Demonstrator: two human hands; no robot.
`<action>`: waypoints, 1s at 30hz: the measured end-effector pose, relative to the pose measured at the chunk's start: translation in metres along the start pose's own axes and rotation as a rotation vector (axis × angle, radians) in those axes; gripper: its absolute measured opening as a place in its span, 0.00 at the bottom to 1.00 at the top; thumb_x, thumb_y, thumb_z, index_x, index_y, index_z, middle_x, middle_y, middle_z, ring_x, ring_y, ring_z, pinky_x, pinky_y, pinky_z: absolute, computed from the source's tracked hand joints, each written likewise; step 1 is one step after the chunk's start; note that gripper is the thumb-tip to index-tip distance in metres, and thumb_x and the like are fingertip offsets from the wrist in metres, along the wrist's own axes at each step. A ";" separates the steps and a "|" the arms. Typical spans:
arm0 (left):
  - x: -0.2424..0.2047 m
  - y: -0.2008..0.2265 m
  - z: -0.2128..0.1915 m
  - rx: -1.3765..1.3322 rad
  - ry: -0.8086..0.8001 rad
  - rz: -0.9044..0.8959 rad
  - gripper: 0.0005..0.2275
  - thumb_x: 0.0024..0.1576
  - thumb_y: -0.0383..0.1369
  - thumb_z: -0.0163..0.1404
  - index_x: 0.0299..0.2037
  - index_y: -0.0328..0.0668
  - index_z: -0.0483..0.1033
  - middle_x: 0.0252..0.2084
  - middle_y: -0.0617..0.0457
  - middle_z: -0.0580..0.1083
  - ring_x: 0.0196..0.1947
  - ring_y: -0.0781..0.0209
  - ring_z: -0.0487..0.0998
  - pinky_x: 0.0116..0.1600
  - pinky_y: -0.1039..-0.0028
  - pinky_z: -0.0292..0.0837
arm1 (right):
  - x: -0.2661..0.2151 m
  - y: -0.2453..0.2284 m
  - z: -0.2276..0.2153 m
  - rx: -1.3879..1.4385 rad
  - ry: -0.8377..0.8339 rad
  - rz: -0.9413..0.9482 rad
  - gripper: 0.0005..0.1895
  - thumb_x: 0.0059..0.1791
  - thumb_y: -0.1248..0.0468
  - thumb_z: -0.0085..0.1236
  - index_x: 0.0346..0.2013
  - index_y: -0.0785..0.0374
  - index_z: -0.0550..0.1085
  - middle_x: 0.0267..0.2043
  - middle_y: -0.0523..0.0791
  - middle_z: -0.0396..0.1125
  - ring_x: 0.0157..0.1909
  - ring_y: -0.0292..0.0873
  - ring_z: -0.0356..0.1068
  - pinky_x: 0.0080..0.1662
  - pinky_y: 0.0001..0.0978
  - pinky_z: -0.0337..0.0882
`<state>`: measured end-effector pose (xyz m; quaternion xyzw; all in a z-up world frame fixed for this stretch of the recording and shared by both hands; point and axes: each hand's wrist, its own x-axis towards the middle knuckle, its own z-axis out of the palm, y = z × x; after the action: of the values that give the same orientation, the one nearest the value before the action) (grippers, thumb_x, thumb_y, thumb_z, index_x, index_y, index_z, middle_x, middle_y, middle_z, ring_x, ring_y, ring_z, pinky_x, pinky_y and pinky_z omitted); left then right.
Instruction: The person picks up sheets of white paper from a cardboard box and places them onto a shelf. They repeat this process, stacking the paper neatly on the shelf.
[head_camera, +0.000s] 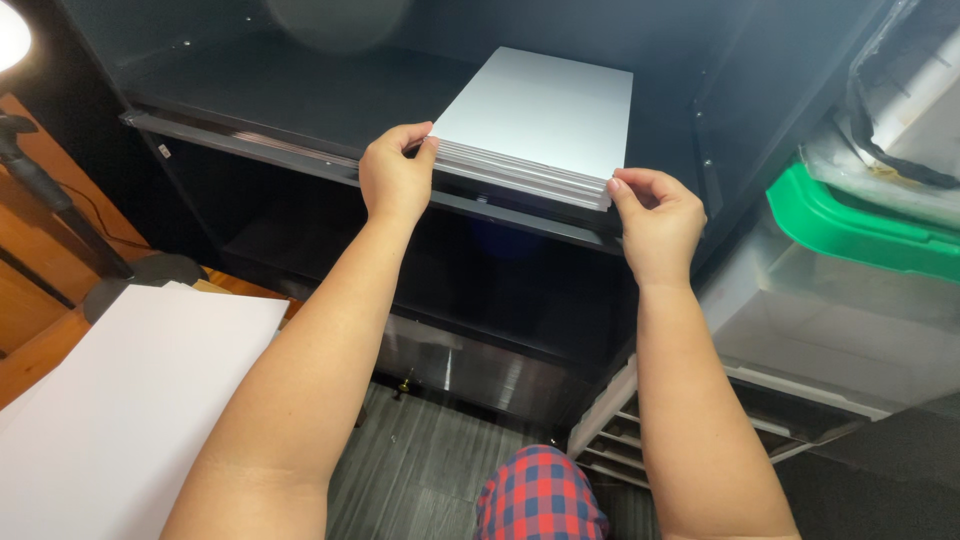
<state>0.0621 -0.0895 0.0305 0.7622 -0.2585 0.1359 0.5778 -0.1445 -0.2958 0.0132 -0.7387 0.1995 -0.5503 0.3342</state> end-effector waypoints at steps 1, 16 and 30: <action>0.000 0.000 0.000 0.000 0.000 0.000 0.10 0.62 0.33 0.57 0.52 0.48 0.82 0.49 0.55 0.81 0.59 0.56 0.78 0.64 0.64 0.70 | -0.001 0.000 0.000 0.000 0.000 0.000 0.07 0.49 0.69 0.72 0.41 0.57 0.84 0.35 0.43 0.76 0.38 0.36 0.75 0.41 0.28 0.76; -0.099 -0.021 -0.064 -0.109 -0.097 0.019 0.15 0.60 0.34 0.59 0.56 0.43 0.77 0.55 0.44 0.73 0.60 0.42 0.74 0.63 0.55 0.71 | -0.059 0.022 -0.016 0.339 0.134 -0.073 0.06 0.56 0.73 0.61 0.48 0.69 0.77 0.38 0.48 0.70 0.39 0.39 0.74 0.45 0.29 0.79; -0.261 -0.123 -0.286 0.532 0.111 -0.406 0.15 0.56 0.37 0.56 0.54 0.53 0.81 0.58 0.56 0.75 0.60 0.57 0.74 0.66 0.65 0.66 | -0.216 -0.009 0.104 0.545 -0.686 0.368 0.05 0.48 0.67 0.64 0.39 0.62 0.82 0.33 0.42 0.76 0.36 0.33 0.73 0.44 0.24 0.72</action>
<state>-0.0602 0.2692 -0.1170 0.9137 -0.0251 0.1219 0.3869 -0.1148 -0.1179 -0.1449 -0.7156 0.0538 -0.2386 0.6543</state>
